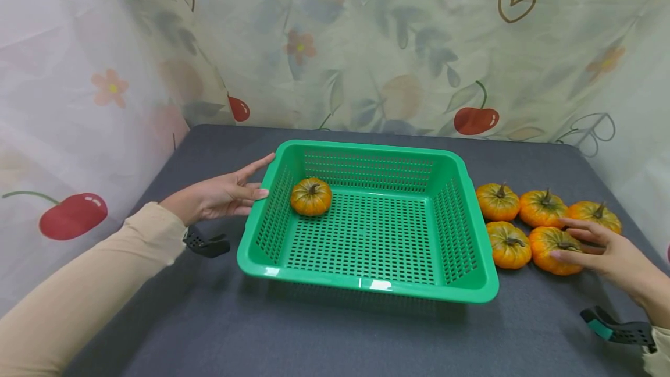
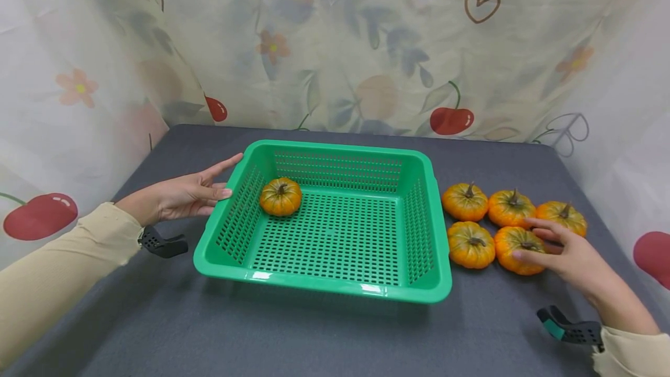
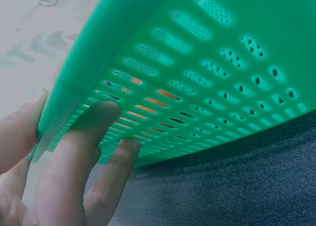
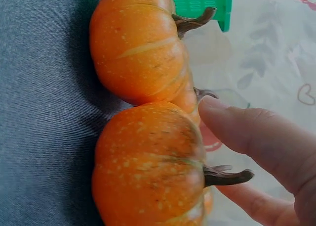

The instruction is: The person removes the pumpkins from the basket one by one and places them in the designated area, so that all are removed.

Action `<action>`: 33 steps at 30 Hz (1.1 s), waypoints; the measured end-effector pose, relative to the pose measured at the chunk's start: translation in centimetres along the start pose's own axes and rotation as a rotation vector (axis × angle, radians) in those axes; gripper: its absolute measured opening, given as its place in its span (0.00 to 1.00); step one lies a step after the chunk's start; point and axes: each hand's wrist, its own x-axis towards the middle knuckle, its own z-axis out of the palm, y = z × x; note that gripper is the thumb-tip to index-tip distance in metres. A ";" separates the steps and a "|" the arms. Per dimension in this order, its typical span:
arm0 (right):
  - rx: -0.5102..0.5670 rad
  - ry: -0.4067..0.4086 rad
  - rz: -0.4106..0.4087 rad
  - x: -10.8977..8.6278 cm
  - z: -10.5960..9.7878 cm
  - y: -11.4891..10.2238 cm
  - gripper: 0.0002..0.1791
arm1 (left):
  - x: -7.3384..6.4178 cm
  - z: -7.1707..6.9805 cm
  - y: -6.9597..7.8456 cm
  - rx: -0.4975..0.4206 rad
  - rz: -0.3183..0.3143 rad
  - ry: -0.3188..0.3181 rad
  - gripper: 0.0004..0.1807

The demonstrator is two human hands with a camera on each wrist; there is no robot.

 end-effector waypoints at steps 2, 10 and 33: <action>0.012 0.014 0.002 -0.1 -0.2 -0.1 0.52 | 0.0 0.0 0.0 0.000 0.001 -0.001 0.48; 0.086 0.120 -0.056 -0.1 -0.7 -0.4 0.44 | 0.0 0.0 0.0 -0.007 0.000 -0.002 0.48; 0.175 0.285 -0.263 -1.0 -1.3 -8.4 0.33 | 0.0 0.1 0.0 0.004 0.000 0.007 0.49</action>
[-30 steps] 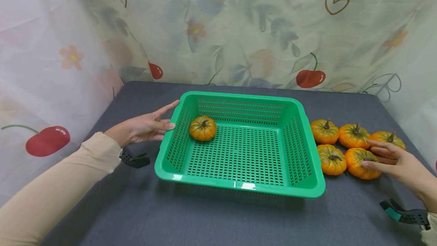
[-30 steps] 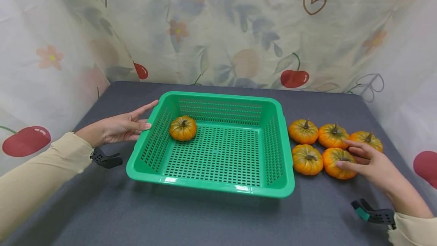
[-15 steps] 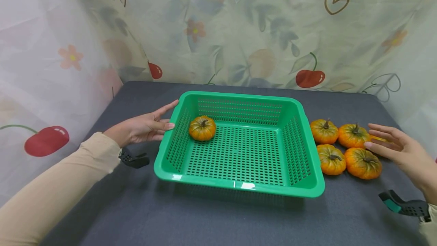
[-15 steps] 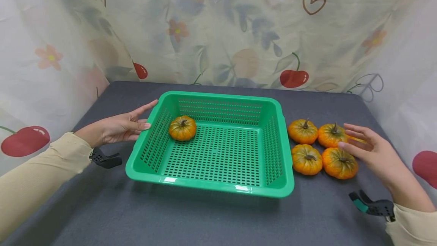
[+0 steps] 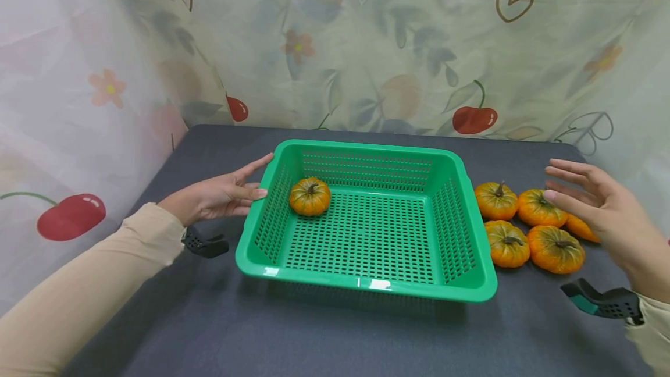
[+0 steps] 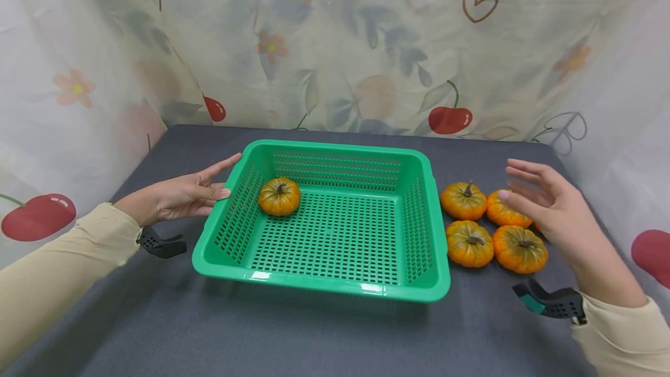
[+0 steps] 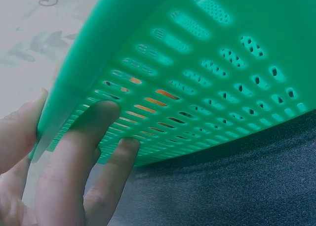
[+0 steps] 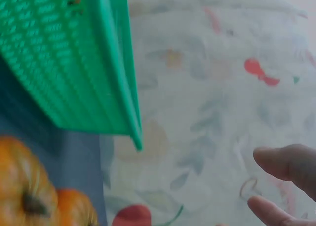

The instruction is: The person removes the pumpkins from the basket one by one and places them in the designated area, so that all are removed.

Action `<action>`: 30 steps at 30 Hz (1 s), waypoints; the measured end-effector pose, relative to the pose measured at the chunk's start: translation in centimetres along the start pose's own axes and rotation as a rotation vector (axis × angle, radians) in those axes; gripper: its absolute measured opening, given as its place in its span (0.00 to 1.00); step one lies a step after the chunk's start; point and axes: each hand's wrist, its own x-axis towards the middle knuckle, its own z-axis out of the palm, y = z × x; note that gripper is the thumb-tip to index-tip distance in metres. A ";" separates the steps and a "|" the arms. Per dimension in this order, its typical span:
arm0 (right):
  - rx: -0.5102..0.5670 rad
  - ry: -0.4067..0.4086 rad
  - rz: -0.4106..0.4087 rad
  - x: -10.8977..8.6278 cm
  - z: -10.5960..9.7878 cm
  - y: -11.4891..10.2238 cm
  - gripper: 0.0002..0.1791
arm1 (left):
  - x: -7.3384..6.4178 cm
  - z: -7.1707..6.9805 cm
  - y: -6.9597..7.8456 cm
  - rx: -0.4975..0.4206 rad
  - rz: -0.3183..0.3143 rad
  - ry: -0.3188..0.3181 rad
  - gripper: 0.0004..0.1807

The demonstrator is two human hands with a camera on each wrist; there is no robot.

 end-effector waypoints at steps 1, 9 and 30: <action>0.010 0.000 -0.005 0.1 0.1 -0.4 0.33 | 0.0 0.0 0.0 0.003 0.001 -0.003 0.49; 0.092 -0.028 -0.079 0.7 1.4 -4.1 0.31 | 0.1 0.0 0.0 0.003 -0.001 0.006 0.49; 0.305 -0.340 -0.215 3.1 8.7 -13.2 0.27 | 0.0 0.0 0.0 -0.013 0.000 -0.009 0.49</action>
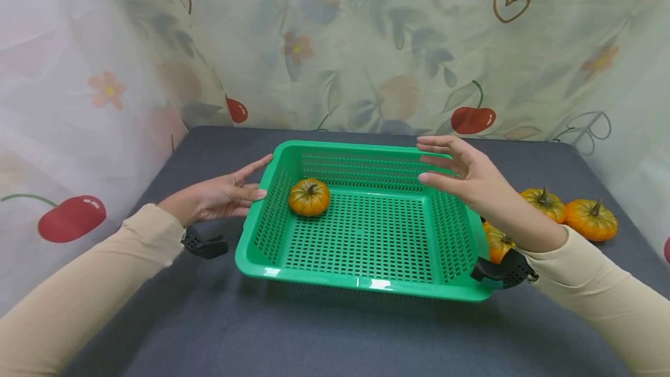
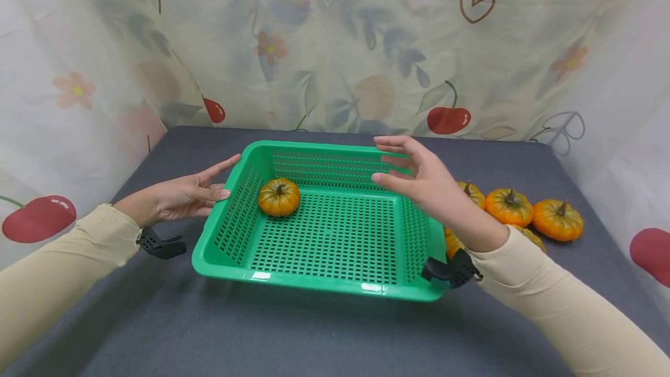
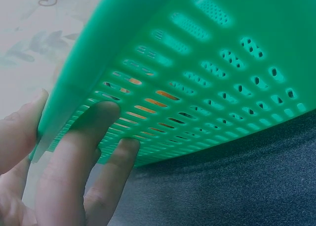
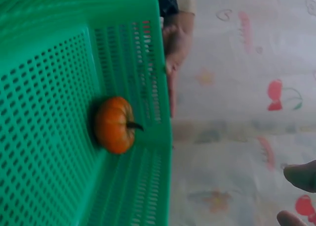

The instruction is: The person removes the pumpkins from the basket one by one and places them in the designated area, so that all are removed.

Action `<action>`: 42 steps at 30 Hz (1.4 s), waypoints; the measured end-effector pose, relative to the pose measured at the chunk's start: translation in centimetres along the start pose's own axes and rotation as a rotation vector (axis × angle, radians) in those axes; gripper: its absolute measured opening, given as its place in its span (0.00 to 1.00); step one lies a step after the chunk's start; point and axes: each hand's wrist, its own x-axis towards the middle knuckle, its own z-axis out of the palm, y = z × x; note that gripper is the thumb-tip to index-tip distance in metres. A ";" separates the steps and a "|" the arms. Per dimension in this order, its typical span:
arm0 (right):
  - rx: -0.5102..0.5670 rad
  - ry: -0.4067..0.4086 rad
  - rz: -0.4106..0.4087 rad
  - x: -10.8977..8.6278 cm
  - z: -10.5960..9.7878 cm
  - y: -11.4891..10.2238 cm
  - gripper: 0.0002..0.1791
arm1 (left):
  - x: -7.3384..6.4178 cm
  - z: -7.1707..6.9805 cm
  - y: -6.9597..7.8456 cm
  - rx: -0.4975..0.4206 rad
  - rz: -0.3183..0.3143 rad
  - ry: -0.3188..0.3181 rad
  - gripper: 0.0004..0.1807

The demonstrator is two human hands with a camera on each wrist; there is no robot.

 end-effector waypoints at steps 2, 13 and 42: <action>0.007 -0.033 -0.001 0.7 0.9 0.0 0.28 | 0.0 0.0 0.0 0.002 0.003 -0.003 0.49; 0.034 -0.152 0.017 4.8 4.7 1.0 0.31 | -0.1 -0.1 -0.1 0.010 0.020 -0.021 0.49; -0.090 -0.377 0.162 10.5 12.7 5.6 0.45 | 0.0 0.0 -0.1 -0.001 0.008 0.000 0.49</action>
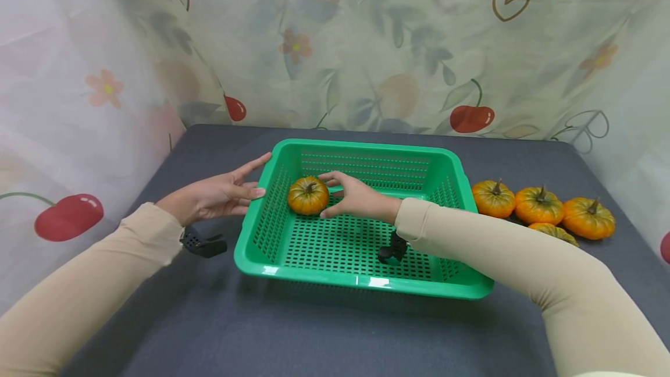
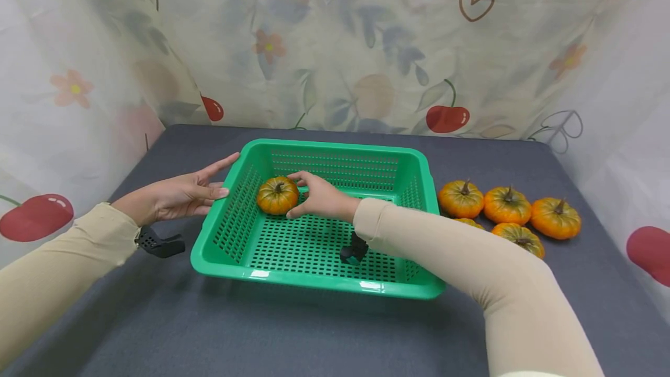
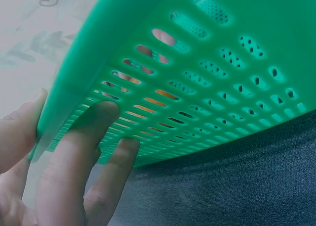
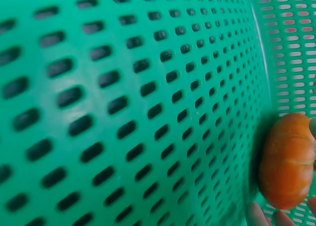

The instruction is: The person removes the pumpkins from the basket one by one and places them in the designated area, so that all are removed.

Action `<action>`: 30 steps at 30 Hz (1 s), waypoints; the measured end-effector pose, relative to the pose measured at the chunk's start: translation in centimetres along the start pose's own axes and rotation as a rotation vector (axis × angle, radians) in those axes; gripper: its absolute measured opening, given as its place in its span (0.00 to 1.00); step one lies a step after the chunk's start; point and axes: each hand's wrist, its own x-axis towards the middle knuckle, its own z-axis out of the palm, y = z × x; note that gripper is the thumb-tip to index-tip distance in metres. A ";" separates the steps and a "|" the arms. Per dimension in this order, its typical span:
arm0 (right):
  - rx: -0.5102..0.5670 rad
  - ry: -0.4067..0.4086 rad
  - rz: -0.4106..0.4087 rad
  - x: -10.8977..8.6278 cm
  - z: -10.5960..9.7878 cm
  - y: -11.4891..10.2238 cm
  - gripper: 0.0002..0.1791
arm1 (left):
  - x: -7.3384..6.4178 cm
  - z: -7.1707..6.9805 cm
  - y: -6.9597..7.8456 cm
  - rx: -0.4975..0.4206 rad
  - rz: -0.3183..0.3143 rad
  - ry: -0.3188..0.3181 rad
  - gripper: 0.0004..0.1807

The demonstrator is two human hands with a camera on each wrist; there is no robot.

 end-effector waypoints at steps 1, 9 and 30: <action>-0.004 0.003 0.000 0.2 0.2 0.0 0.45 | 0.0 0.0 0.0 0.002 0.001 -0.003 0.49; -0.026 0.039 -0.019 2.1 1.3 0.0 0.47 | -0.1 -0.1 -0.1 0.019 0.015 -0.019 0.49; -0.087 0.023 -0.035 3.0 2.0 -0.1 0.47 | 0.1 0.0 0.0 0.016 0.003 0.009 0.49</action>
